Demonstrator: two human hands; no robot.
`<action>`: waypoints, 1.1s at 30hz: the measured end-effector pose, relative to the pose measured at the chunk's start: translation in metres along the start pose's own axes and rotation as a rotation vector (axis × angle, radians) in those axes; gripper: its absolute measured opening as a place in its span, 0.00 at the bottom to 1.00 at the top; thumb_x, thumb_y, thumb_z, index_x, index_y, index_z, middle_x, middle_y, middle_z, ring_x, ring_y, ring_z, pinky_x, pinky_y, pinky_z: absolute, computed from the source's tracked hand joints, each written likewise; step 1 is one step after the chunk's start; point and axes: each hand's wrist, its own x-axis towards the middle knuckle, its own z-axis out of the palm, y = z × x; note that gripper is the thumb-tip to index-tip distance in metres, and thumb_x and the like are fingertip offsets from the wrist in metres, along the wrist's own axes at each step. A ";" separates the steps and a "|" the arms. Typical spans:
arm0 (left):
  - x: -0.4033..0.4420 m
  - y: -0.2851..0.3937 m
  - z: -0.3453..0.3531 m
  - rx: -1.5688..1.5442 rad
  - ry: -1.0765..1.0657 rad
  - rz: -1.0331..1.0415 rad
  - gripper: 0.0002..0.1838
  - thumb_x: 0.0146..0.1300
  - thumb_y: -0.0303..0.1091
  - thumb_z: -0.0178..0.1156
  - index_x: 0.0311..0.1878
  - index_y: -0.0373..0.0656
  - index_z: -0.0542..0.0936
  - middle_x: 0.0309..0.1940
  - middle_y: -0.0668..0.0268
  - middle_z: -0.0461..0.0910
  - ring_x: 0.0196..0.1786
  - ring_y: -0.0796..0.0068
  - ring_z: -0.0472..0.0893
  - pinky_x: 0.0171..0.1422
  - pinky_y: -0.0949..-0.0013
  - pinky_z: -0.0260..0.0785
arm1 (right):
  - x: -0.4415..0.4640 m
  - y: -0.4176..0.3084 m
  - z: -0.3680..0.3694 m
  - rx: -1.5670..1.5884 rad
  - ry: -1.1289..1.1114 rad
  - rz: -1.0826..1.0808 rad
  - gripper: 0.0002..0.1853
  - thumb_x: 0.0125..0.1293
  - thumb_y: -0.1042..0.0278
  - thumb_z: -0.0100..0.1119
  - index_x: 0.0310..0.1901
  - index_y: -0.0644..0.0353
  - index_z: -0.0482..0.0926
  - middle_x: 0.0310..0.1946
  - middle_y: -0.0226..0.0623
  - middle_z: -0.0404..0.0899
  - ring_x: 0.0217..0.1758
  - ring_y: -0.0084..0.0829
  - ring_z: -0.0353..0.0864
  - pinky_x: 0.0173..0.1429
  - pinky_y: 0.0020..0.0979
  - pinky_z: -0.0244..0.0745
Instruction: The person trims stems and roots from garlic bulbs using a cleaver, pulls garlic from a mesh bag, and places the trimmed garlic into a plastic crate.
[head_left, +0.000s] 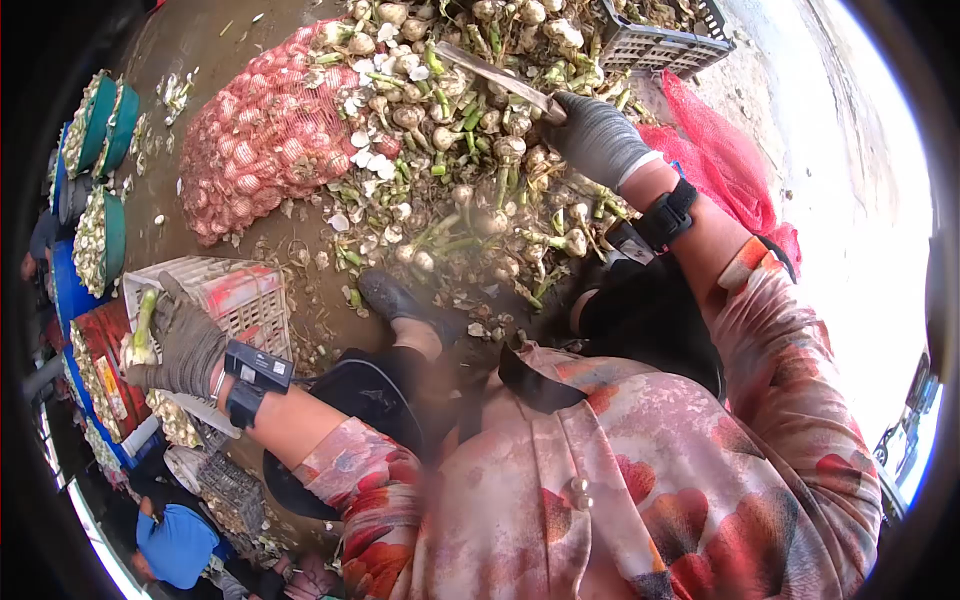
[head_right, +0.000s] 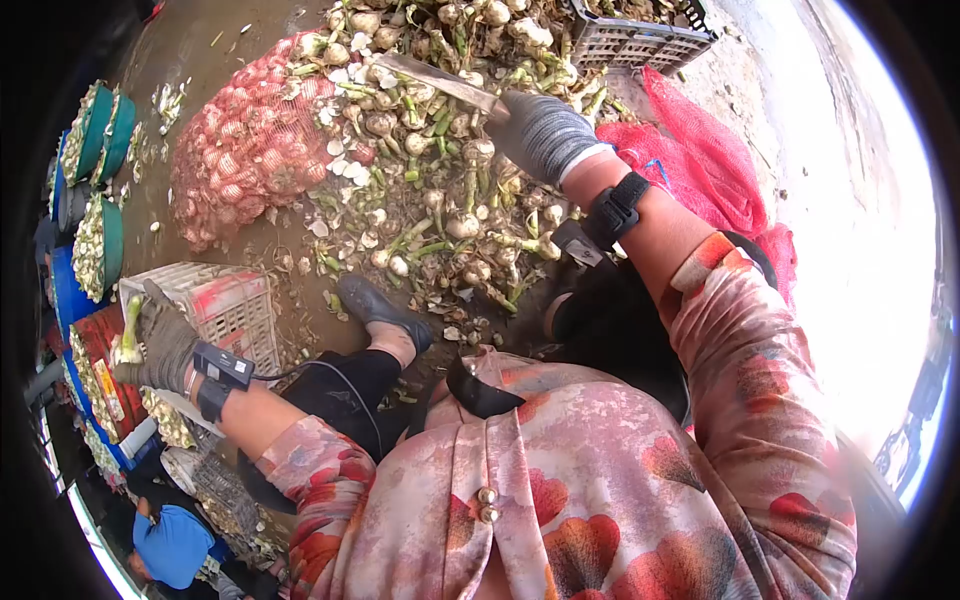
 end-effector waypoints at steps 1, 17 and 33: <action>0.008 0.000 -0.005 -0.041 0.067 -0.125 0.38 0.66 0.64 0.47 0.62 0.35 0.64 0.66 0.45 0.63 0.70 0.48 0.62 0.77 0.44 0.50 | 0.002 -0.003 -0.004 0.053 0.016 0.002 0.18 0.64 0.54 0.53 0.41 0.63 0.77 0.35 0.54 0.81 0.42 0.53 0.81 0.48 0.45 0.75; -0.214 -0.296 -0.145 1.769 -1.303 0.035 0.23 0.57 0.48 0.60 0.54 0.47 0.78 0.58 0.60 0.74 0.59 0.55 0.73 0.67 0.56 0.60 | -0.004 0.022 0.032 -0.027 -0.080 -0.176 0.22 0.63 0.44 0.57 0.43 0.57 0.78 0.25 0.51 0.79 0.31 0.51 0.82 0.36 0.45 0.75; -0.172 -0.166 -0.055 0.928 -1.293 -0.548 0.14 0.68 0.35 0.57 0.52 0.39 0.77 0.40 0.67 0.79 0.43 0.79 0.74 0.50 0.72 0.69 | -0.004 0.015 0.050 0.426 -0.144 -0.098 0.28 0.58 0.39 0.63 0.42 0.62 0.82 0.32 0.48 0.83 0.42 0.43 0.82 0.51 0.37 0.74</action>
